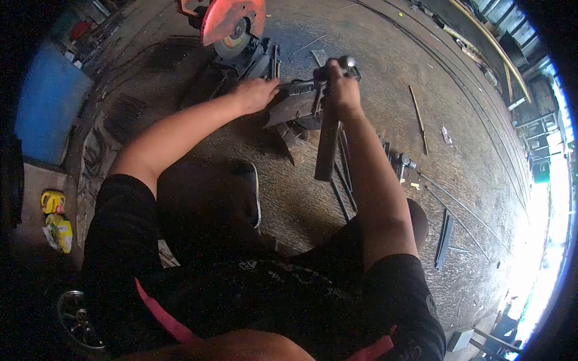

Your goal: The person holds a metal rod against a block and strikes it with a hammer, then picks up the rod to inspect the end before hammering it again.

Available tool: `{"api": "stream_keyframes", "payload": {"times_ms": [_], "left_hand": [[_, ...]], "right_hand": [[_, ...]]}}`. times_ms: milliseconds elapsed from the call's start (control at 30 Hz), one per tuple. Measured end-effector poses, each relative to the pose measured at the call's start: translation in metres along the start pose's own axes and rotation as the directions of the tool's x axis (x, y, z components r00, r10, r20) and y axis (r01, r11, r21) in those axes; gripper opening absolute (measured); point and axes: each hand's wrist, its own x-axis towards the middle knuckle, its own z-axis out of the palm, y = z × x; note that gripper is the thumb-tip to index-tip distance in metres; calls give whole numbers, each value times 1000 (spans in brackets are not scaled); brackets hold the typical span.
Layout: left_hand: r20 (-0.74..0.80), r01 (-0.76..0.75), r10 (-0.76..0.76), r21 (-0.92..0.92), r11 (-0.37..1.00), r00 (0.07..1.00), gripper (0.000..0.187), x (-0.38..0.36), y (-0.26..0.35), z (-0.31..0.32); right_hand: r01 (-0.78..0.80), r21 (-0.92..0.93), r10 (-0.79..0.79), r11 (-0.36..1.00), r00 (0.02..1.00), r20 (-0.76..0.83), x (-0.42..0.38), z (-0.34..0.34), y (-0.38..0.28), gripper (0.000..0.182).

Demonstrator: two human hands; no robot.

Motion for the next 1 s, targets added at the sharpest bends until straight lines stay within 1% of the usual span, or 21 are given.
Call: {"api": "stream_keyframes", "payload": {"times_ms": [33, 100, 133, 167, 233, 300, 367, 400, 433, 467, 533, 567, 633, 667, 733, 767, 833, 867, 933, 967, 1000], "left_hand": [[-42, 3, -4, -21, 1000, 999, 32, 2, 1, 1], [-35, 3, -4, -35, 999, 999, 34, 12, 7, 0], [-31, 14, -15, -41, 999, 999, 35, 19, 10, -3], [-38, 0, -2, -47, 999, 999, 35, 26, 13, -6], [-6, -18, 17, -200, 980, 1000, 41, 39, 21, -8], [-1, -2, 1, -225, 974, 1000, 42, 53, 31, -5], [3, 8, -8, -245, 970, 1000, 44, 67, 39, -1], [-34, -26, 18, -236, 971, 999, 50, 72, 44, -1], [-71, -57, 42, -225, 973, 997, 55, 76, 48, -1], [-74, -63, 47, -226, 972, 996, 55, 81, 51, -2], [75, 181, -168, -235, 955, 983, 67, 88, 57, -11], [84, 184, -168, -235, 954, 982, 67, 89, 58, -14], [117, 211, -189, -218, 953, 975, 76, 91, 54, -19], [91, 215, -201, -183, 959, 975, 80, 97, 48, -10], [139, 221, -200, -156, 963, 970, 80, 101, 44, -8], [179, 213, -188, -134, 968, 966, 81, 103, 43, -7], [182, 213, -186, -142, 967, 966, 80, 105, 41, -2], [171, 213, -185, -164, 963, 968, 80, 108, 40, 1], [192, 220, -190, -150, 964, 963, 78, 116, 41, 0], [206, 222, -191, -137, 965, 960, 76, 120, 41, 2], [234, 222, -187, -133, 966, 954, 76, 123, 45, 2]], "right_hand": [[-4, -5, 4, 1000, 1000, -5, -10, -5, -18, 52], [-49, 144, 55, 988, 998, -40, -28, -17, -64, 43], [16, 145, -7, 989, 998, -64, -27, -26, -76, 36], [100, 191, -97, 977, 995, -27, -29, -35, -85, 35], [218, 175, -218, 960, 976, -18, -21, -50, -102, 35], [230, 147, -235, 962, 972, 15, -14, -65, -111, 37], [141, -139, -133, 980, 989, 62, -4, -79, -116, 39], [110, -218, -102, 970, 994, 48, -3, -84, -114, 42], [111, -222, -105, 969, 994, 40, -6, -90, -110, 42], [68, -219, -55, 973, 996, 63, -10, -96, -103, 47], [16, -207, 4, 978, 995, 95, -11, -103, -84, 52], [6, -206, 14, 979, 995, 96, -6, -108, -77, 52], [82, -89, -59, 993, 970, 235, 2, -110, -78, 52], [83, -85, -60, 993, 968, 245, 10, -111, -80, 52], [107, -83, -79, 991, 955, 286, 21, -112, -80, 52], [95, -71, -71, 993, 955, 288, 26, -112, -79, 52], [-45, -129, 75, 991, 967, 243, 35, -111, -78, 56], [-52, -120, 80, 991, 967, 241, 41, -110, -74, 56], [-117, 6, 116, 993, 986, 123, 54, -106, -62, 54], [-134, 9, 132, 991, 983, 126, 64, -106, -57, 54], [-92, 13, 90, 996, 991, 97, 72, -106, -54, 55]]}}
